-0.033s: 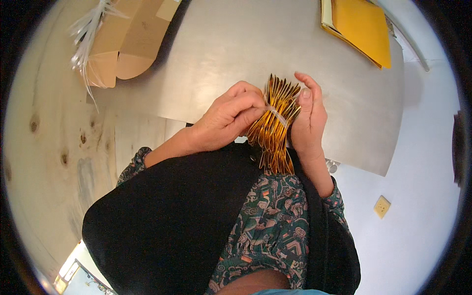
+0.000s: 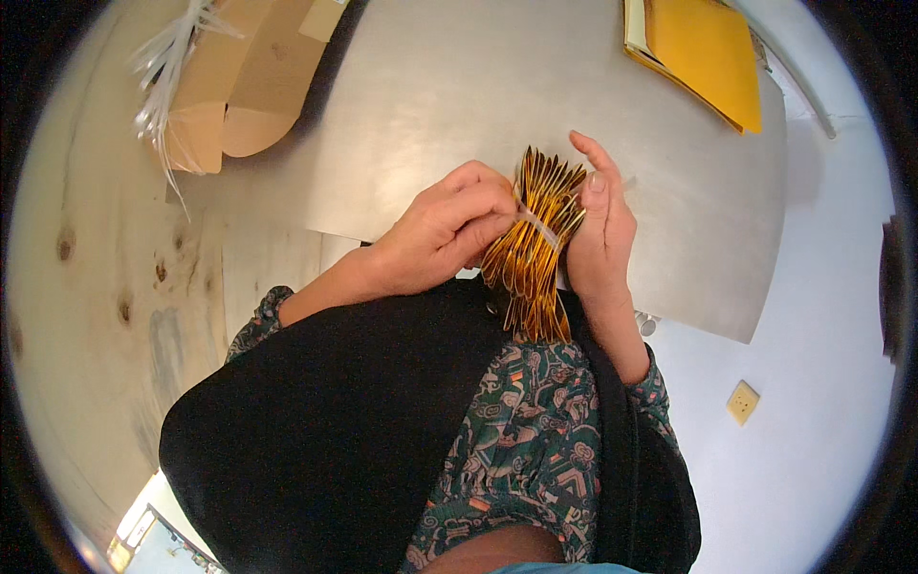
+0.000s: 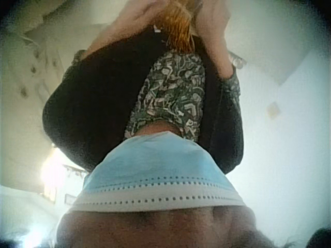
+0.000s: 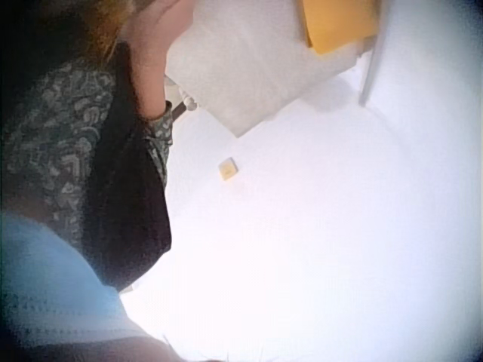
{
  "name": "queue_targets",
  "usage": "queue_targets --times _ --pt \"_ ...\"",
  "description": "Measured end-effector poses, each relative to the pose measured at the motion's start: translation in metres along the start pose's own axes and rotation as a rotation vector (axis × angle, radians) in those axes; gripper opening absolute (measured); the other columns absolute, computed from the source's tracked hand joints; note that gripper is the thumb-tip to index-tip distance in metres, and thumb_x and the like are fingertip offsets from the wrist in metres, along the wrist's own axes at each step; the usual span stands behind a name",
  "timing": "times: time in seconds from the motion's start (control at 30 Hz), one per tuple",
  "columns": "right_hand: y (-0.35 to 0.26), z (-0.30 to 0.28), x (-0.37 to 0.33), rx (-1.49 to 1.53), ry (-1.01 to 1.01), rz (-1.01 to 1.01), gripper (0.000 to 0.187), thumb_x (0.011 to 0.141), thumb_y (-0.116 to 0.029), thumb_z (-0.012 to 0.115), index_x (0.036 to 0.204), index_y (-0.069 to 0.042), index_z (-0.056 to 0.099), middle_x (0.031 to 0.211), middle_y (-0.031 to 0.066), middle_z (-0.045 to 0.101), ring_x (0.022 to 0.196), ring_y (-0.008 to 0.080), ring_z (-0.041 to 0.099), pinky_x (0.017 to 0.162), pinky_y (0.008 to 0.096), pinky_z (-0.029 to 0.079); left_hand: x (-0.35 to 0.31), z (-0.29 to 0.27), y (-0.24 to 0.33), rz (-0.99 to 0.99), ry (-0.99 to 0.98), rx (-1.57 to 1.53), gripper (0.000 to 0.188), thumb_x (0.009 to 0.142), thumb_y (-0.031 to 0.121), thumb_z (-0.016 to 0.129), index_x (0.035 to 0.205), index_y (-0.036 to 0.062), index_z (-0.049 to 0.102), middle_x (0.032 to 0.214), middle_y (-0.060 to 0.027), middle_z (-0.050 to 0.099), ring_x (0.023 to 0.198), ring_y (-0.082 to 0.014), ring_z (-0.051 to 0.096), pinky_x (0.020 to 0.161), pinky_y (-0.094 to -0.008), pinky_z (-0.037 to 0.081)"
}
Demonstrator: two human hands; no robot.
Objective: The person gathers small gold pouches on a table, aligns them into a stack, and secures the stack with a white twist tie. The person then adjusts the tie and holds the finished bundle.
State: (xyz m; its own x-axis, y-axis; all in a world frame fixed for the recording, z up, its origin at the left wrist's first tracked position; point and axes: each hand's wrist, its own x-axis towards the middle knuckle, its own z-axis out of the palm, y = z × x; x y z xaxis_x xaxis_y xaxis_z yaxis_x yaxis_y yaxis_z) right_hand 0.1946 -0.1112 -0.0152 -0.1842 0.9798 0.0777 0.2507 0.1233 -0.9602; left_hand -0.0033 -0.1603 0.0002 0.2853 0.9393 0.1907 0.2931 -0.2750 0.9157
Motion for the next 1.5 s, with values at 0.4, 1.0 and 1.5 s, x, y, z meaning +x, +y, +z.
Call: queue_targets --times 0.4,1.0,1.5 --pt "-0.006 -0.015 0.008 -0.106 -0.3 -0.113 0.042 0.106 -0.029 0.042 0.093 0.002 0.067 0.08 0.0181 0.064 0.073 0.0272 0.064 0.068 0.0368 0.049 -0.008 0.001 0.0 0.143 0.063 -0.255 0.011 0.101 0.01 0.053 0.098 0.0067 0.063 0.108 -0.0093 0.051 0.069 -0.0088 0.049 0.062 -0.0241 0.045" --pt "-0.003 -0.01 -0.008 0.777 -0.139 0.525 0.043 0.108 -0.037 0.035 0.101 -0.004 0.062 0.073 -0.0044 0.033 0.064 0.0084 0.031 0.062 0.0266 0.035 0.037 -0.015 0.038 0.193 -0.667 0.207 0.014 0.088 0.009 0.059 0.101 0.0065 0.055 0.099 -0.0088 0.055 0.081 -0.0327 0.063 0.066 -0.0402 0.053" --pt "0.002 -0.033 -0.01 0.137 -0.297 0.02 0.039 0.108 -0.028 0.034 0.082 -0.004 0.052 0.073 0.0019 0.05 0.065 0.01 0.04 0.06 0.0252 0.035 0.012 -0.016 0.027 0.199 -0.485 0.08 0.012 0.086 0.003 0.06 0.097 0.0032 0.056 0.1 -0.0119 0.057 0.087 -0.0331 0.062 0.071 -0.0394 0.052"
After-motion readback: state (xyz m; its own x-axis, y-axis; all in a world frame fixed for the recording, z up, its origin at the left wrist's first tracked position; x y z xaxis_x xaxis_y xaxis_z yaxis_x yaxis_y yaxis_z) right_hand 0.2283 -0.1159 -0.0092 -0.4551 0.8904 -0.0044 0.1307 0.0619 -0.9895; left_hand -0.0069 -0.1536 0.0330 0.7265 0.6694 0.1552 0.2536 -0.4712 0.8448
